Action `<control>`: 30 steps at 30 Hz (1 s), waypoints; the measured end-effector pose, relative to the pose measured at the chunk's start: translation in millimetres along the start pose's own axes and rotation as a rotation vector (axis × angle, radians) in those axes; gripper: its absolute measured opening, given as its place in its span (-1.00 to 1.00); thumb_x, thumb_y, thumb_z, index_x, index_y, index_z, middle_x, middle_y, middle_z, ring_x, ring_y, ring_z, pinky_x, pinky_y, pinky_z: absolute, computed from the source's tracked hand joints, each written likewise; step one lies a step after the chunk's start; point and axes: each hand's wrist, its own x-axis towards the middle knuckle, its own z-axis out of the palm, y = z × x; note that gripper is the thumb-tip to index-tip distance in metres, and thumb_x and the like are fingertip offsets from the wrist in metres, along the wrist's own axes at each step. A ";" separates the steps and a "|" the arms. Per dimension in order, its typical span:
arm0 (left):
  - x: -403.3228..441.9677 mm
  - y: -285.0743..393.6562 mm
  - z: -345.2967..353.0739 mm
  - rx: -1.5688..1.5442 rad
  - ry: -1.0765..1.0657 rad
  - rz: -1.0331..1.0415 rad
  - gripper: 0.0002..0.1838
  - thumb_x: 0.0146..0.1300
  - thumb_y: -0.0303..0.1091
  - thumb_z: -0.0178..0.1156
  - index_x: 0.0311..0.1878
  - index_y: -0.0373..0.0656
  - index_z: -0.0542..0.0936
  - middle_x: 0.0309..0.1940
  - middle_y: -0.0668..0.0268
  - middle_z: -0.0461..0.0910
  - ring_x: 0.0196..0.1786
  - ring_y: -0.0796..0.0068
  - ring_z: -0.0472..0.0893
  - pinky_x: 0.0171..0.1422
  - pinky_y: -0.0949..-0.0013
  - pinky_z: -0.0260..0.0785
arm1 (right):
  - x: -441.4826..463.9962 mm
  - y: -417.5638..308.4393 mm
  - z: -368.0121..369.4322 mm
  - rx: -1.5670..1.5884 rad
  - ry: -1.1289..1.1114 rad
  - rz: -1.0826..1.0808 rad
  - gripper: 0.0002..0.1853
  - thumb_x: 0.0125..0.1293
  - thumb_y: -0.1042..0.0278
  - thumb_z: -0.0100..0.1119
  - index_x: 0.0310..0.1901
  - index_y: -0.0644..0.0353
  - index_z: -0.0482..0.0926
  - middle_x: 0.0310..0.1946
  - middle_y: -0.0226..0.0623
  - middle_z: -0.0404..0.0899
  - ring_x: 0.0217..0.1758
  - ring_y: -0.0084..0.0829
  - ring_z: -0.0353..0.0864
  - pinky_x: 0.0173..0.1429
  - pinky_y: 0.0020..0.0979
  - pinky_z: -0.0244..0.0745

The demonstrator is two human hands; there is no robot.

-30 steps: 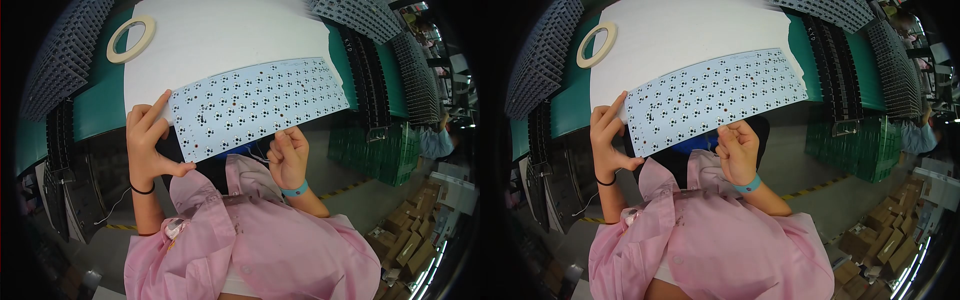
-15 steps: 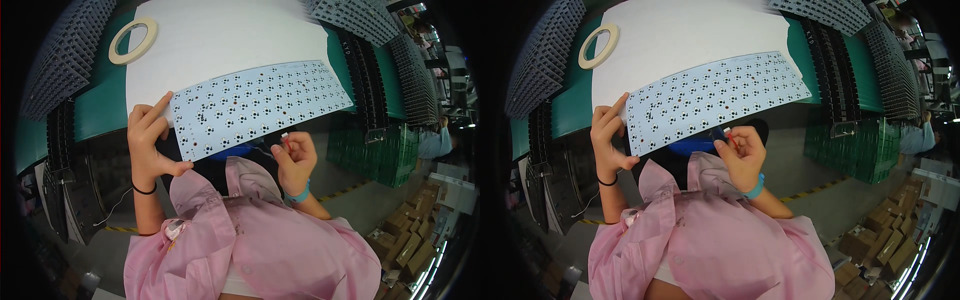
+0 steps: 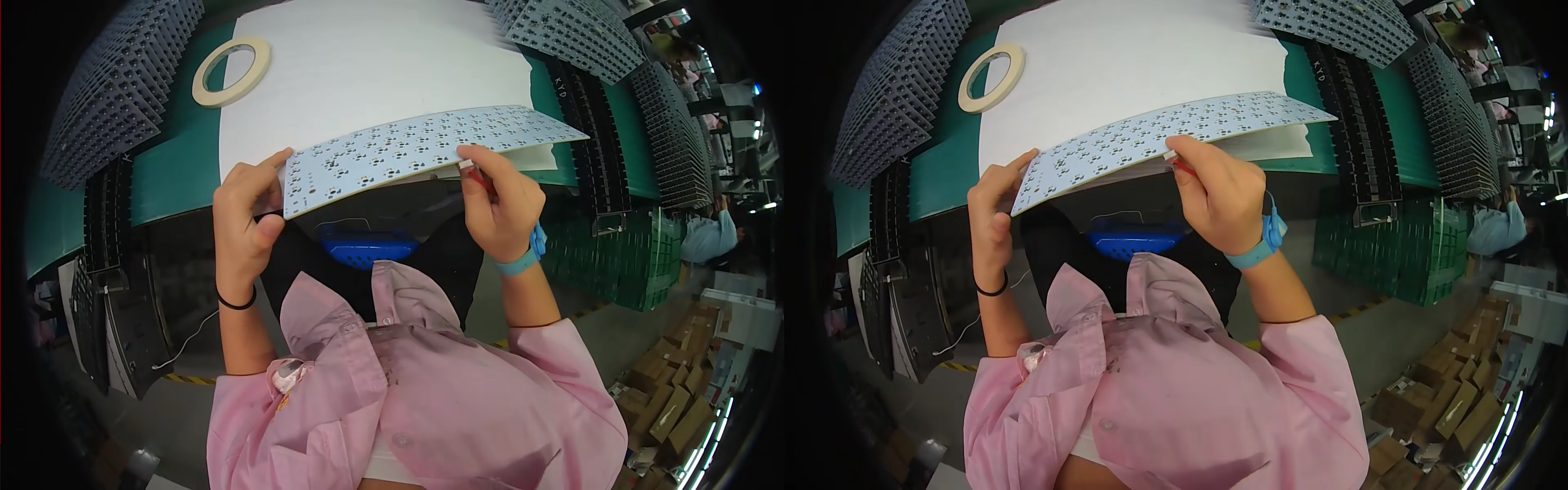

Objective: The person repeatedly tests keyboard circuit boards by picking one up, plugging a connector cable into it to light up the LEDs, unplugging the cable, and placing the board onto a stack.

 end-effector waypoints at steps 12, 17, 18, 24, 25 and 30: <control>-4.7 -6.0 -2.1 -0.128 0.052 -0.035 -0.07 0.05 0.48 -0.23 -0.08 -0.32 0.58 -0.50 0.27 0.46 -0.38 0.42 0.35 -0.24 0.44 0.18 | 62.1 15.3 -28.2 0.041 -0.069 0.146 -0.73 0.08 0.69 0.00 -0.19 0.19 0.51 -0.59 -0.49 0.42 -0.64 -0.65 0.18 -0.55 -0.63 0.08; -4.5 -8.4 -5.9 -0.162 0.045 -0.054 -0.16 0.05 0.42 -0.16 -0.22 -0.34 0.57 -0.37 0.22 0.55 -0.36 0.41 0.37 -0.20 0.44 0.21 | 79.9 31.9 -80.9 0.207 0.141 0.274 -0.85 0.24 0.55 0.06 -0.17 0.17 0.52 -0.62 -0.51 0.41 -0.64 -0.69 0.20 -0.56 -0.62 0.08; -4.1 -8.8 -6.7 -0.171 0.042 -0.053 -0.18 0.05 0.40 -0.14 -0.26 -0.34 0.57 -0.33 0.20 0.57 -0.34 0.41 0.38 -0.19 0.44 0.22 | 85.2 32.3 -92.3 0.201 0.197 0.249 -0.88 0.28 0.52 0.04 -0.17 0.17 0.52 -0.61 -0.52 0.41 -0.64 -0.70 0.18 -0.56 -0.63 0.07; -2.3 -7.2 -11.0 -0.216 -0.066 -0.030 -0.29 0.02 0.34 -0.05 -0.39 -0.29 0.50 -0.13 0.14 0.59 -0.25 0.37 0.43 -0.12 0.44 0.26 | 117.4 57.7 -146.0 -0.106 0.255 0.132 -0.90 0.30 0.45 0.07 -0.17 0.14 0.53 -0.63 -0.51 0.43 -0.63 -0.70 0.19 -0.55 -0.65 0.07; -2.4 -6.9 -11.4 -0.219 -0.076 -0.017 -0.29 0.02 0.34 -0.05 -0.39 -0.29 0.50 -0.13 0.14 0.59 -0.25 0.37 0.43 -0.12 0.44 0.26 | 122.7 69.7 -153.0 -0.208 0.246 0.114 -0.89 0.30 0.44 0.05 -0.17 0.11 0.53 -0.64 -0.50 0.45 -0.63 -0.69 0.22 -0.54 -0.65 0.09; -3.6 -5.8 -13.7 -0.234 -0.111 -0.038 -0.29 -0.03 0.36 -0.03 -0.35 -0.27 0.51 -0.12 0.13 0.59 -0.18 0.35 0.45 -0.09 0.42 0.28 | 144.5 143.8 -172.3 -0.314 0.080 0.212 -0.81 0.31 0.42 0.02 -0.07 0.10 0.52 -0.64 -0.48 0.42 -0.60 -0.66 0.27 -0.50 -0.64 0.13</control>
